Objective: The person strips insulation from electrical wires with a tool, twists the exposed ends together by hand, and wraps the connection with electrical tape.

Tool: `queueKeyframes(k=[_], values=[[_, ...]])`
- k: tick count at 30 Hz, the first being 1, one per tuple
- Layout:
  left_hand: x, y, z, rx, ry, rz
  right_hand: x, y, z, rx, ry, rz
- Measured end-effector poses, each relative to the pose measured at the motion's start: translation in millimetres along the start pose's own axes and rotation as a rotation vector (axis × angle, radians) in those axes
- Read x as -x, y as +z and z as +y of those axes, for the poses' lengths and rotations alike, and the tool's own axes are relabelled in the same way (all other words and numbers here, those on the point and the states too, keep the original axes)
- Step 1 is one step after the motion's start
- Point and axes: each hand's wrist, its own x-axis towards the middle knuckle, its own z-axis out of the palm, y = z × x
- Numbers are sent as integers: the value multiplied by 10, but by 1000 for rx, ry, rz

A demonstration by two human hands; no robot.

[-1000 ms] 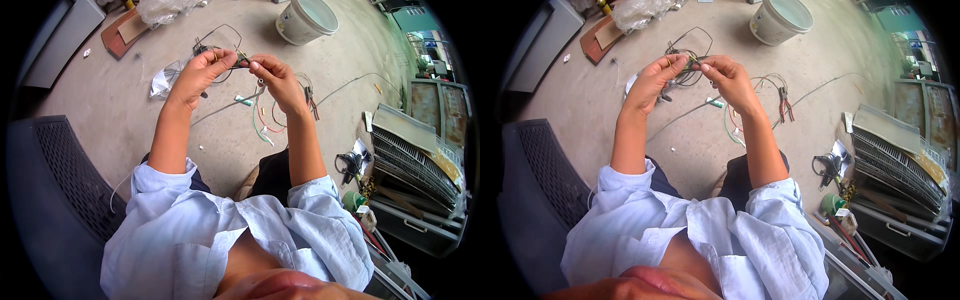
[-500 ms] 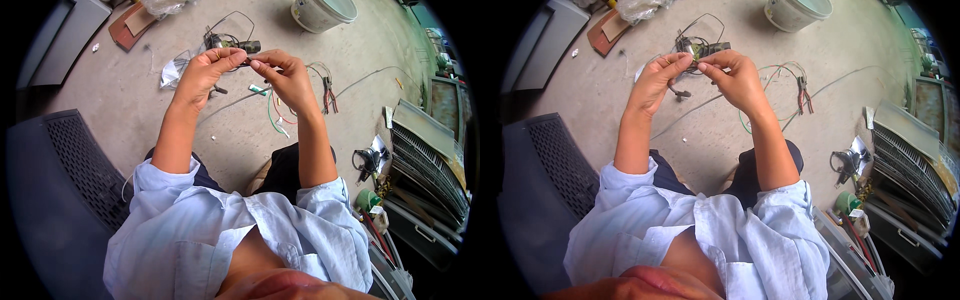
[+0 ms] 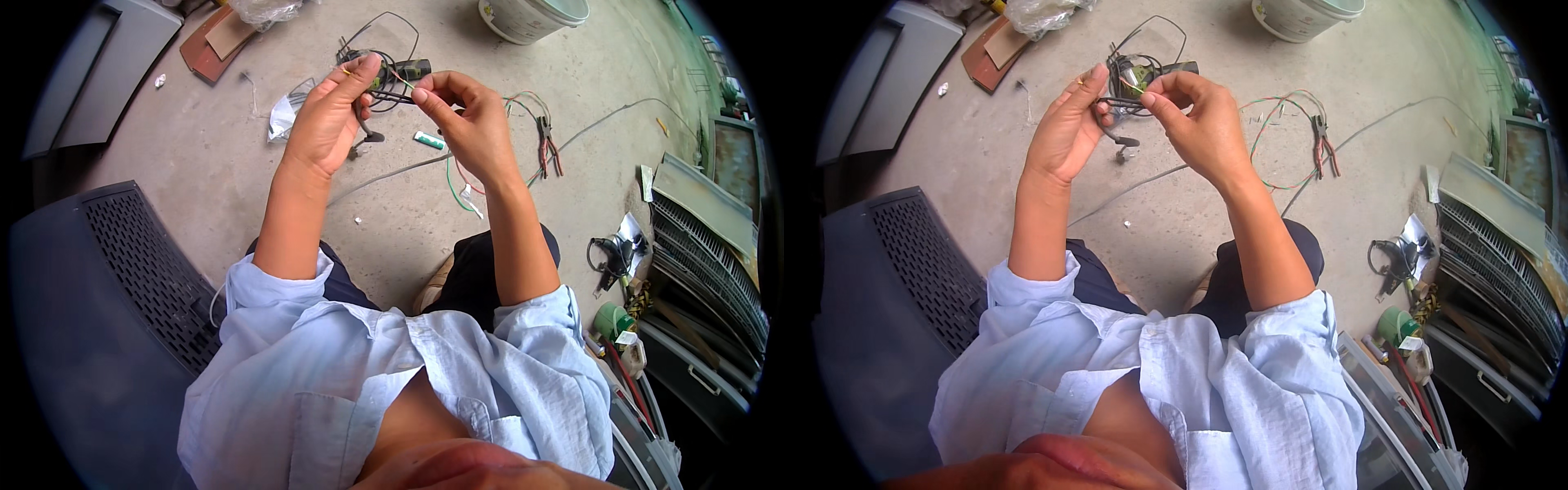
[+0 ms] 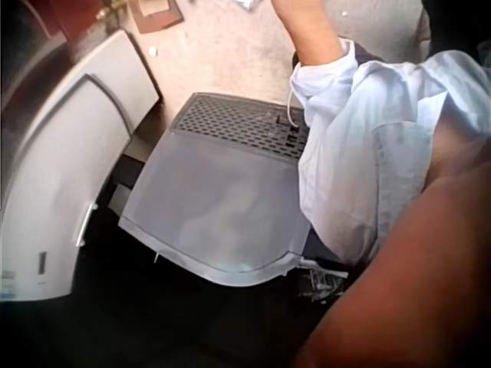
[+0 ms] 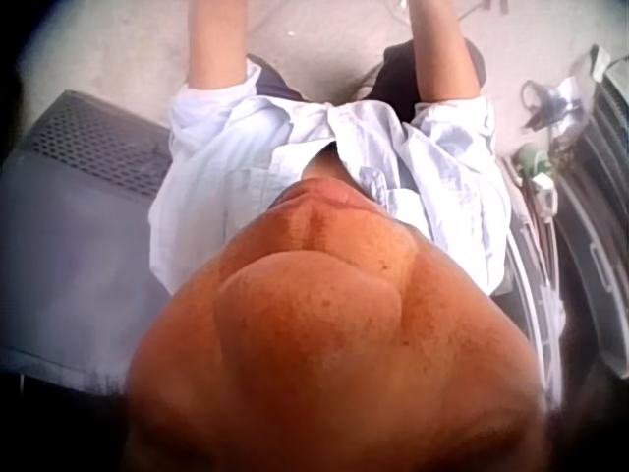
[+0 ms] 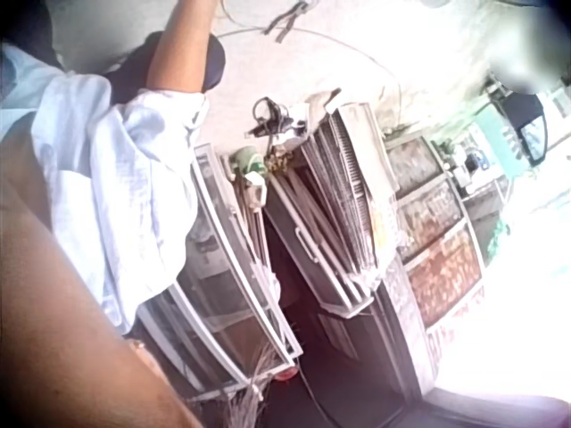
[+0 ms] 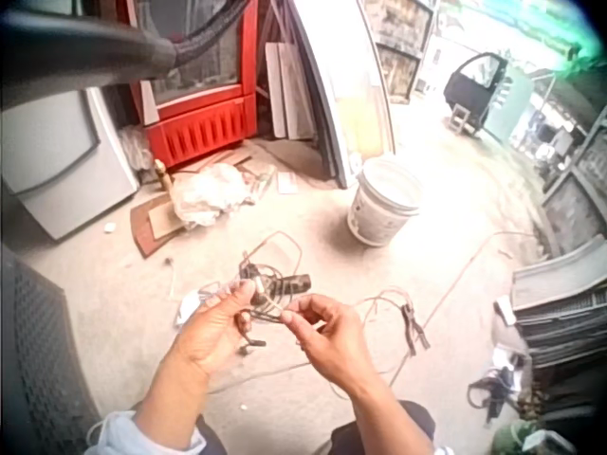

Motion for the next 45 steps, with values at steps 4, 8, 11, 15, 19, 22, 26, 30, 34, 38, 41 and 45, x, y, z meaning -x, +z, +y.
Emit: queueKeyframes(k=[4, 8, 11, 15, 19, 22, 26, 30, 34, 38, 41, 45], values=[[47, 70, 5, -226, 17, -42, -12, 22, 49, -55, -47, 31], [52, 64, -44, -231, 78, -54, -13, 27, 52, -108, -59, -6], [44, 63, -55, -208, 71, -15, 2, 44, 23, -64, -61, 10], [31, 68, -57, -151, 52, -14, -23, 60, 92, -144, -68, 30], [16, 32, -32, -40, 19, -21, -36, 19, 102, -175, 18, 73], [41, 17, 15, -66, -20, -103, -82, -22, 199, -225, 56, 100], [43, -44, -8, -98, -42, -153, -113, -102, 146, -286, 39, 72], [42, -37, 0, -301, -34, -97, -97, -134, 140, -308, -29, -59], [87, -1, 3, -485, -10, -65, -67, -207, 159, -85, -55, -185], [131, 52, -19, -552, 7, -71, -43, -205, 167, -57, 2, -192], [136, 54, -58, -555, 62, -109, -55, -196, 235, -66, -5, -155], [149, 73, -81, -531, 87, -125, -55, -189, 252, -85, -19, -123]])
